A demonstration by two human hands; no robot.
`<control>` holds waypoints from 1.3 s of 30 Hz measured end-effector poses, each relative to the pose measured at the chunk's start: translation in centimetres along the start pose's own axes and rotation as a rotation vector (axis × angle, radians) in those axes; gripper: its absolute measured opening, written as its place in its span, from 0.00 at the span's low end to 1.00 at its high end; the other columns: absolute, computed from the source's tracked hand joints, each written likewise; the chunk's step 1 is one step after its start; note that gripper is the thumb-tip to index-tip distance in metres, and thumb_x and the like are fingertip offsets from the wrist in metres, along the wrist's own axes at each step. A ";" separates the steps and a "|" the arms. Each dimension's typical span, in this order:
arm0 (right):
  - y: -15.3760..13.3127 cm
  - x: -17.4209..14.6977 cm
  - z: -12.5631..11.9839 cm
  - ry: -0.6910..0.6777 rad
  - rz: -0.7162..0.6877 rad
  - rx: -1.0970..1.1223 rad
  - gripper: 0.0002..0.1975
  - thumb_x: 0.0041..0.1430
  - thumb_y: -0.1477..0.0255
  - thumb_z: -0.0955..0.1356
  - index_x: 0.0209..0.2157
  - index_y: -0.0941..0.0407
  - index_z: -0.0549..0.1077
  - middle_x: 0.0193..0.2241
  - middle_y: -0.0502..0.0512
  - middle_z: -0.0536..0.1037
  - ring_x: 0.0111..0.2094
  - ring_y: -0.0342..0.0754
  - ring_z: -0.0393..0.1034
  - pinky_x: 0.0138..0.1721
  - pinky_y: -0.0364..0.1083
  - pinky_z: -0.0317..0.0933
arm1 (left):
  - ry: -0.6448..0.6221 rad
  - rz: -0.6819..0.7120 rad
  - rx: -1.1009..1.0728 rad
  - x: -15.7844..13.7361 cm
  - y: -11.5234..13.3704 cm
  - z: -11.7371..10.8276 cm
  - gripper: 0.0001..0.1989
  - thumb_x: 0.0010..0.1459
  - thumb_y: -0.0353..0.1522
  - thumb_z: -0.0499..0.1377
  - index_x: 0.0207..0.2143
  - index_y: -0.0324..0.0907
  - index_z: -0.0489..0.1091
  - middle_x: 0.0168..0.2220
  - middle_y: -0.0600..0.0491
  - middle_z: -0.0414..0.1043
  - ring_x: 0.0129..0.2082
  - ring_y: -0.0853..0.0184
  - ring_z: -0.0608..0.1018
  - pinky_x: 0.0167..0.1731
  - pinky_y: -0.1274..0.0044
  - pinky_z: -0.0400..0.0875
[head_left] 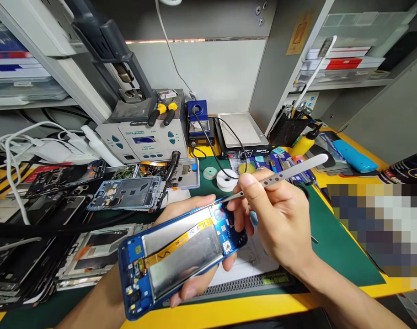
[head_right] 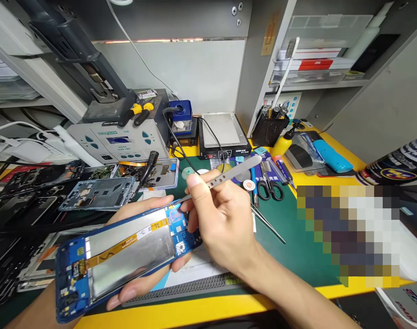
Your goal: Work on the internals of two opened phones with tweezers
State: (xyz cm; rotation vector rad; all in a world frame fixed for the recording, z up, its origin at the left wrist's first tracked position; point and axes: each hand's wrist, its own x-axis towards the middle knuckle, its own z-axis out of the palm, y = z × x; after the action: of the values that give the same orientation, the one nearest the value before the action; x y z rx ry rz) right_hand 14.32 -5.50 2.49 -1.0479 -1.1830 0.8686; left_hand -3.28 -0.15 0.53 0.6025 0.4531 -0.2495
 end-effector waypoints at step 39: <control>0.6 -2.8 -1.1 -0.064 -0.384 -0.331 0.03 0.64 0.71 0.72 0.36 0.50 0.81 0.30 0.49 0.86 0.32 0.45 0.82 0.39 0.40 0.74 | 0.417 0.765 -0.364 1.3 -3.3 3.6 0.27 0.55 0.49 0.62 0.51 0.42 0.77 0.37 0.44 0.80 0.42 0.47 0.82 0.42 0.57 0.78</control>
State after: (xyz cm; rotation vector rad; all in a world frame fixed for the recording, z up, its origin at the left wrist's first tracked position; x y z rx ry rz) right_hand 14.91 -8.09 1.03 -1.0114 -1.5554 0.4163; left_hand -2.11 -5.03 0.89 0.4285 0.6163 0.6875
